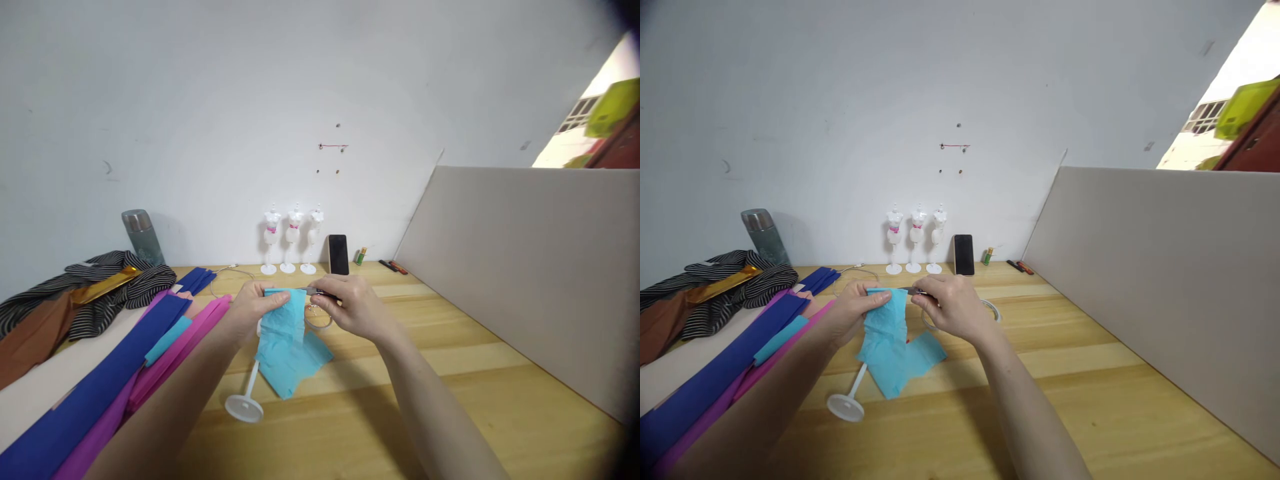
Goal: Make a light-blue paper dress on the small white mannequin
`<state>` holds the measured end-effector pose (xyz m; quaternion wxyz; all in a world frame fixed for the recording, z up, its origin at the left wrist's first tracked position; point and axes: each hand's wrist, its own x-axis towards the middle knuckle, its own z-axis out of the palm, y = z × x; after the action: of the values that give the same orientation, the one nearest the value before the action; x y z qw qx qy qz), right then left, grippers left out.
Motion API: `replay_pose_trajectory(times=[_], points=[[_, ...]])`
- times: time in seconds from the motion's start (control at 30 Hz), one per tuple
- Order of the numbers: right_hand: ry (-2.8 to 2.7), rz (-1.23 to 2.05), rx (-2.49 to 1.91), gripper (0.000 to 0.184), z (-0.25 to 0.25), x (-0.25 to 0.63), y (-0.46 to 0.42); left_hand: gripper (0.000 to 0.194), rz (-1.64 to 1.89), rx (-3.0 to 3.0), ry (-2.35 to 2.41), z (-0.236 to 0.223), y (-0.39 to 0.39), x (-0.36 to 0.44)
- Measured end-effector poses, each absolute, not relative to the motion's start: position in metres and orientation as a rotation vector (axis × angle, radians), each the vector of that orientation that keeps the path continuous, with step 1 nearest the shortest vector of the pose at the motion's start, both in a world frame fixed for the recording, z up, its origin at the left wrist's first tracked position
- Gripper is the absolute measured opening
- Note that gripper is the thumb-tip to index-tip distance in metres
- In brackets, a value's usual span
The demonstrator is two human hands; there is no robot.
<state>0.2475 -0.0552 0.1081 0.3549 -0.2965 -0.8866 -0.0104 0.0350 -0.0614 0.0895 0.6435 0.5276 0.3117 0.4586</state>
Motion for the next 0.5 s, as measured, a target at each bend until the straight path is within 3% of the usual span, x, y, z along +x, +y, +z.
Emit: replay_pose_trajectory(times=[0.5], points=[[-2.289,-0.075,-0.747,0.021,0.1067,0.243,-0.0553,0.032,1.019,1.218,0.709,0.0897,-0.063,0.0368]])
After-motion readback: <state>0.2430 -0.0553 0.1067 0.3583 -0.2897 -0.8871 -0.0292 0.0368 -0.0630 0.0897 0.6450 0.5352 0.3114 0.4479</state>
